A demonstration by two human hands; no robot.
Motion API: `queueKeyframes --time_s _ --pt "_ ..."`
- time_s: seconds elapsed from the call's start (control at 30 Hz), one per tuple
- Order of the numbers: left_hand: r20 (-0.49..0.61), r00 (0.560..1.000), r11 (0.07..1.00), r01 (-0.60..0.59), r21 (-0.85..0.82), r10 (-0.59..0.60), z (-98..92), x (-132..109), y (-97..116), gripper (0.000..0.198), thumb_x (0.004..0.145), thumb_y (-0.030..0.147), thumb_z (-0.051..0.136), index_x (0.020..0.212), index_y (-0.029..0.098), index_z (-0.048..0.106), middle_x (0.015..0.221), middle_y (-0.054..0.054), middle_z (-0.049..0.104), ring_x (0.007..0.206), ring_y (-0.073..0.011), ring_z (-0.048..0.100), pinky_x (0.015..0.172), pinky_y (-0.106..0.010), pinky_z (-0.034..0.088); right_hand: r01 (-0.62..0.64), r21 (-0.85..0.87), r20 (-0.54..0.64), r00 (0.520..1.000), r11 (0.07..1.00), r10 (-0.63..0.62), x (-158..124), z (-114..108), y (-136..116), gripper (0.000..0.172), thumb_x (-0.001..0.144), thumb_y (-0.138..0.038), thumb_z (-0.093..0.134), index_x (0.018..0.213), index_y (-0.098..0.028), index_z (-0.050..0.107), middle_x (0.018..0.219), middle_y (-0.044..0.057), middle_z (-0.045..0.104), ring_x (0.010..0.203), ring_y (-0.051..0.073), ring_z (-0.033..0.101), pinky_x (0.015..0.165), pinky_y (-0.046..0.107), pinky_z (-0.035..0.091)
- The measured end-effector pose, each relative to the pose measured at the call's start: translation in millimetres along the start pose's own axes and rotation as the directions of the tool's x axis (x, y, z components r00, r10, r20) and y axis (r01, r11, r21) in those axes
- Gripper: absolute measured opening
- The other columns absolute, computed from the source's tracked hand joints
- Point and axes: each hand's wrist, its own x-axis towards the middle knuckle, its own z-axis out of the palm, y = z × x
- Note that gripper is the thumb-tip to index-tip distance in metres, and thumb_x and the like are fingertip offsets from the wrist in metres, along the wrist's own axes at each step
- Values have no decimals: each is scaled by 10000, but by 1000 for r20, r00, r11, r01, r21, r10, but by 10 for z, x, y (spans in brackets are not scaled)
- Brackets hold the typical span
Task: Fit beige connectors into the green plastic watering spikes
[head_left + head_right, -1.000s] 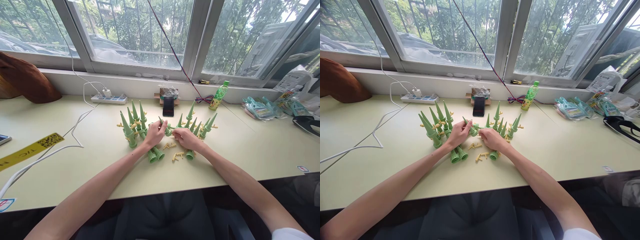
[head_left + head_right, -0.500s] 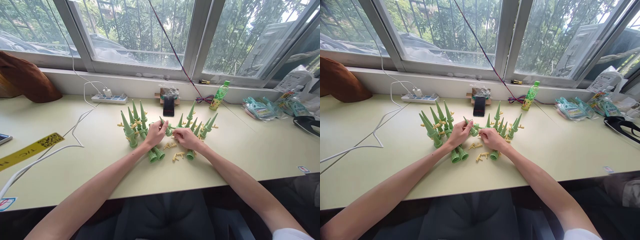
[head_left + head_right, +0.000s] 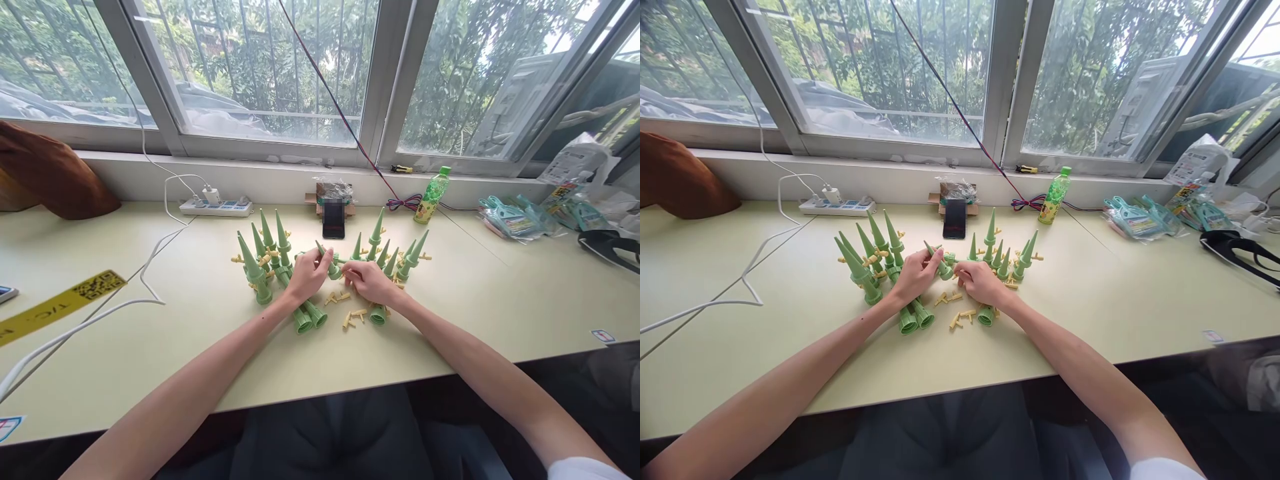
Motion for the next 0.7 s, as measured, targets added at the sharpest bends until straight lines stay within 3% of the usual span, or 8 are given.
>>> queueKeyframes --time_s 0.33,0.57,0.7 --pt "-3 1000 1000 5 17 -5 2 -10 -37 468 908 530 509 610 170 492 480 30 422 398 -79 331 381 -236 232 -135 191 25 991 972 133 13 39 5 184 922 -189 452 904 -173 634 744 24 704 500 102 603 560 225 495" --pt "11 999 999 33 33 -33 4 -12 -28 465 926 508 479 604 175 430 507 27 428 426 -78 331 412 -232 242 -166 296 37 986 941 163 2 50 -31 131 864 -272 551 894 -171 630 669 14 668 453 114 573 468 229 481" --pt "8 998 997 58 44 -58 8 -12 -31 459 933 496 466 608 177 410 516 30 407 447 -82 323 437 -238 237 -113 276 -24 992 954 124 -11 39 -54 121 849 -290 591 893 -183 625 602 -11 643 444 120 568 490 240 484"
